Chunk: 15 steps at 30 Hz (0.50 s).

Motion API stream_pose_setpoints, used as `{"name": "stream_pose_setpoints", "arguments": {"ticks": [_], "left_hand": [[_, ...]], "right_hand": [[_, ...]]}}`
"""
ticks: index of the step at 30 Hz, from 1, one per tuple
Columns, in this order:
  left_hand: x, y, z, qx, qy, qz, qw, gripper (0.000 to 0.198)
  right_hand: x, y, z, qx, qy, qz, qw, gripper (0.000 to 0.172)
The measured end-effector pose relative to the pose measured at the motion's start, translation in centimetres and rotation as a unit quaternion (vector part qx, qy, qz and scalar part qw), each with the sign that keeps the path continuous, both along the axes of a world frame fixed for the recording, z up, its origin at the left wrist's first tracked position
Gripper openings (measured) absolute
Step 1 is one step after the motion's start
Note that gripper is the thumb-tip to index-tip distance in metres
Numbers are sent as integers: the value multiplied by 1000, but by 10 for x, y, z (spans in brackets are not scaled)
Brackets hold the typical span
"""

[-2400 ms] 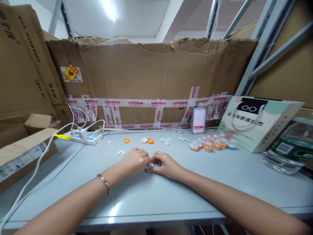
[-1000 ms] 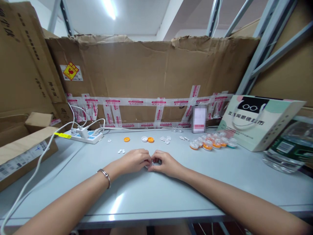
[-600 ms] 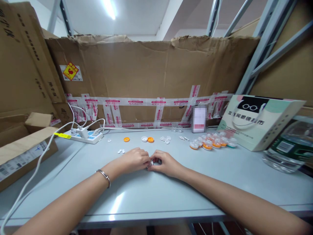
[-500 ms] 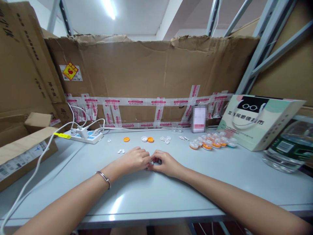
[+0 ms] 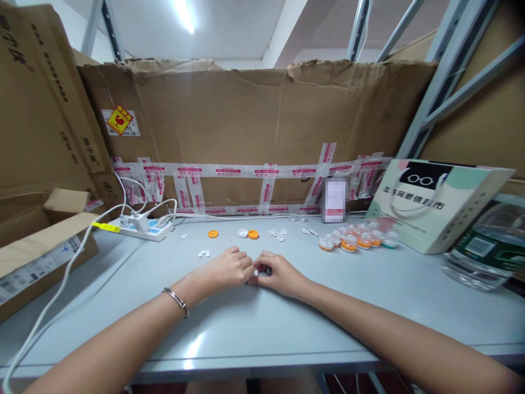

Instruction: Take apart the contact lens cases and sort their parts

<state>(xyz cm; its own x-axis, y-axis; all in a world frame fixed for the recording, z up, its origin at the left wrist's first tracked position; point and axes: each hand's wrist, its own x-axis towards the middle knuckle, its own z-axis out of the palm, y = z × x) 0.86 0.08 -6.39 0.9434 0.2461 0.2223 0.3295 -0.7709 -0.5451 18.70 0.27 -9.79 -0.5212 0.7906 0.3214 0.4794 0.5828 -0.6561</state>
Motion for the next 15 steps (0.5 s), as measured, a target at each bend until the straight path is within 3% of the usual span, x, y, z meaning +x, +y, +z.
{"name": "stream_pose_setpoints", "arguments": {"ticks": [8,15], "left_hand": [[-1,0,3,-16,0,-4,1000,17],[-2,7,-8,-94,-92,34,991,14]], "right_hand": [[0,1,-2,-8,0,-3,1000,13],[-1,-1,0,-8,-3,-5,1000,16]]}}
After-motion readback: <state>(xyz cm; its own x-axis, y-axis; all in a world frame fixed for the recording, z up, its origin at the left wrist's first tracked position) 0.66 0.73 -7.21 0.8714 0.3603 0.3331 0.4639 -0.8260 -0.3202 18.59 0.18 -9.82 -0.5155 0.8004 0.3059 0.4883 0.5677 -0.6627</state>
